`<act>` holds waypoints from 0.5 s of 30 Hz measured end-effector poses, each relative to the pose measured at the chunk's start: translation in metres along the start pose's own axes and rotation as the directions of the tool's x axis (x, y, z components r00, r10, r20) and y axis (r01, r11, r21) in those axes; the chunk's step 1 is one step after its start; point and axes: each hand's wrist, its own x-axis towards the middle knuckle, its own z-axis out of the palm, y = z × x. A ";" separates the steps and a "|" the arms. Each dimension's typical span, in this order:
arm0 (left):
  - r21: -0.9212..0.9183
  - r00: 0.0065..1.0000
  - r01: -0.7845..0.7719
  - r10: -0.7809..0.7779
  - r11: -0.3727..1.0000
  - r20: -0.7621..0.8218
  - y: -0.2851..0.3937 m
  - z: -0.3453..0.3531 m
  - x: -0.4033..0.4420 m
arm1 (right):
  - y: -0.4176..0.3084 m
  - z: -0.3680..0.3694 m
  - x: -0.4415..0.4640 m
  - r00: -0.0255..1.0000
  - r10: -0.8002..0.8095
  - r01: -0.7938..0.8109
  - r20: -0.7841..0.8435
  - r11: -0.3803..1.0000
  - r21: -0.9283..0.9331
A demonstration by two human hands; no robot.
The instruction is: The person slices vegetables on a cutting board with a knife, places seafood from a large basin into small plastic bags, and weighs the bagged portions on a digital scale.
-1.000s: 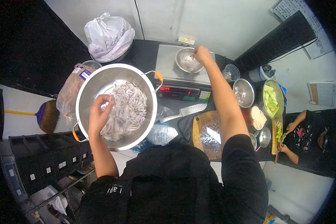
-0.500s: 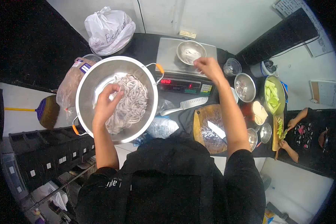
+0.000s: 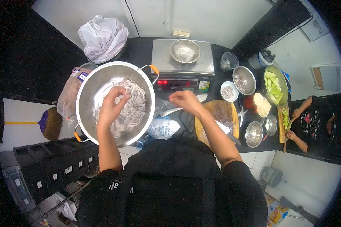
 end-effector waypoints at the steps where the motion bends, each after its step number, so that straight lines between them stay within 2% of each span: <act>1: 0.001 1.000 -0.013 0.013 1.000 0.028 0.001 0.002 0.000 | -0.007 0.005 -0.002 1.000 -0.001 0.000 0.018 0.999 0.055; 2: 0.002 0.998 -0.027 0.027 1.000 0.057 0.003 0.005 0.000 | -0.008 0.008 -0.002 0.996 0.029 -0.040 0.081 0.991 0.129; 3: -0.001 0.997 -0.034 0.034 0.999 0.064 0.006 0.010 0.000 | -0.011 0.013 -0.002 0.997 0.032 -0.041 0.070 0.990 0.132; 5: 0.017 0.989 -0.094 0.091 0.995 0.119 0.014 0.029 -0.002 | -0.016 0.022 -0.004 0.988 -0.060 -0.010 0.142 0.894 0.447; 6: 0.054 0.978 -0.180 0.173 0.982 0.113 0.015 0.042 -0.003 | -0.018 0.023 -0.006 0.986 -0.078 -0.002 0.147 0.878 0.479; 9: 0.073 0.961 -0.245 0.233 0.967 0.150 0.025 0.077 -0.001 | -0.011 0.027 -0.008 0.991 -0.096 0.029 0.094 0.834 0.550; 11: 0.067 0.957 -0.266 0.255 0.962 0.136 0.028 0.100 0.003 | -0.002 0.025 -0.012 0.998 -0.030 -0.016 0.059 0.760 0.650; 15: 0.088 0.936 -0.341 0.328 0.936 0.130 0.032 0.144 0.007 | 0.024 0.014 -0.028 0.998 0.045 -0.001 -0.036 0.634 0.773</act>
